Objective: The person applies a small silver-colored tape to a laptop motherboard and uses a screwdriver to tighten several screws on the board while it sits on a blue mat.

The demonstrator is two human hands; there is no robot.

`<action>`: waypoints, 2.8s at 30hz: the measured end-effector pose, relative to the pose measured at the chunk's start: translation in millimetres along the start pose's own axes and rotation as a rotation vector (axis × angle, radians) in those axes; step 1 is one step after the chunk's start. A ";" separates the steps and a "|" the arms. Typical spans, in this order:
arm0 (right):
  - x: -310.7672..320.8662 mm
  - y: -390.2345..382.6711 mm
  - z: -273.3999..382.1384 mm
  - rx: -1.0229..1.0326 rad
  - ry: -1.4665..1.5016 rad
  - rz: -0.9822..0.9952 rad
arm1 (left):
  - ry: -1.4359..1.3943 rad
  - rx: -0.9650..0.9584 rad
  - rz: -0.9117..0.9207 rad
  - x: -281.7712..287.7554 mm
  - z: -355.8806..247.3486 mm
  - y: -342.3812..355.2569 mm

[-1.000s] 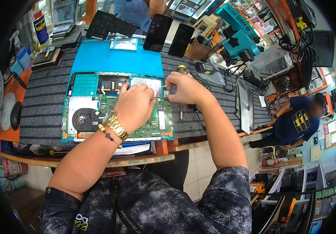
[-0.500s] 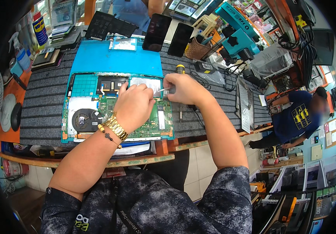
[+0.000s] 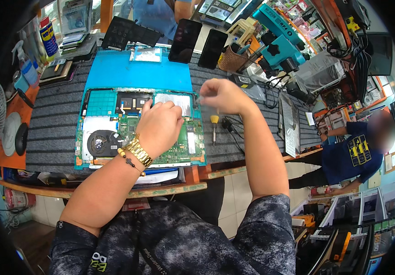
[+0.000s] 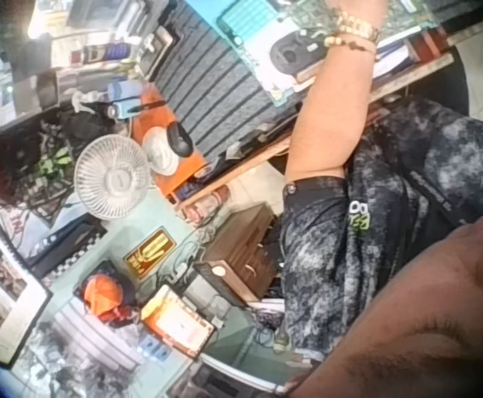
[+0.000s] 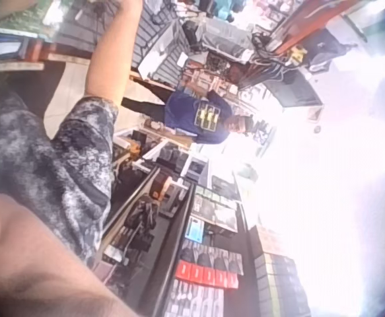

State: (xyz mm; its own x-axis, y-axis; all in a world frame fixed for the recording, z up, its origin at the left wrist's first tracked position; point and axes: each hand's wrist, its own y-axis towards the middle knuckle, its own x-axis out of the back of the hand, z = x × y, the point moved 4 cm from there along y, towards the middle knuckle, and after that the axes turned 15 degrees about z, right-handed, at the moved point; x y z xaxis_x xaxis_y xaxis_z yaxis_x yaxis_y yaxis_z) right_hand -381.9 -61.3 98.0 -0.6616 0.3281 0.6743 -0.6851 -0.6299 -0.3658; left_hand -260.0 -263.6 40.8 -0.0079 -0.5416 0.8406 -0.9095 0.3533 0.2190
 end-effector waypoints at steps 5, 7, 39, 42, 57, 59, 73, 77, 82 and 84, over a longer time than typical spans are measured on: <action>26.6 32.8 -22.7 -0.035 -0.083 -0.361 | 0.021 -0.013 0.019 0.6 -1.0 1.3; 28.3 52.0 -32.9 -0.096 -0.107 -0.457 | 0.035 -0.019 0.027 2.1 -1.1 1.1; -8.7 -16.0 -71.3 -0.265 0.083 -0.870 | -0.051 -0.132 -0.092 42.2 -25.1 14.9; -4.9 -20.4 -75.6 -0.252 0.129 -0.926 | 0.021 -0.142 -0.057 45.1 -11.2 47.0; -3.4 -23.6 -72.0 -0.254 0.250 -0.830 | 0.249 0.079 -0.027 -22.7 52.6 201.3; -5.1 -20.5 -74.1 -0.275 0.266 -0.762 | 0.264 0.095 -0.064 -27.1 56.2 207.6; -4.4 -27.4 -76.3 -0.432 0.107 -0.730 | 0.042 -0.041 -0.163 92.5 44.0 96.5; -5.5 -23.5 -78.5 -0.478 0.063 -0.731 | 0.050 0.099 -0.092 138.9 74.0 17.4; -7.6 -20.9 -69.0 -0.527 -0.026 -0.803 | -0.021 0.318 -0.262 166.4 155.2 -42.1; -8.4 -21.3 -67.9 -0.558 -0.046 -0.815 | -0.151 0.424 -0.353 156.4 181.4 -55.5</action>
State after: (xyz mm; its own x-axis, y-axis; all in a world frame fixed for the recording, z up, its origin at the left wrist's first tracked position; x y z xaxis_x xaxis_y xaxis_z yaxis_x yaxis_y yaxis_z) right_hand -382.5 -2.8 56.6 0.0803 0.4788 0.8742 -0.9790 0.2028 -0.0211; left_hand -286.2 -506.3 70.3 0.2959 -0.6850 0.6657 -0.9547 -0.1894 0.2295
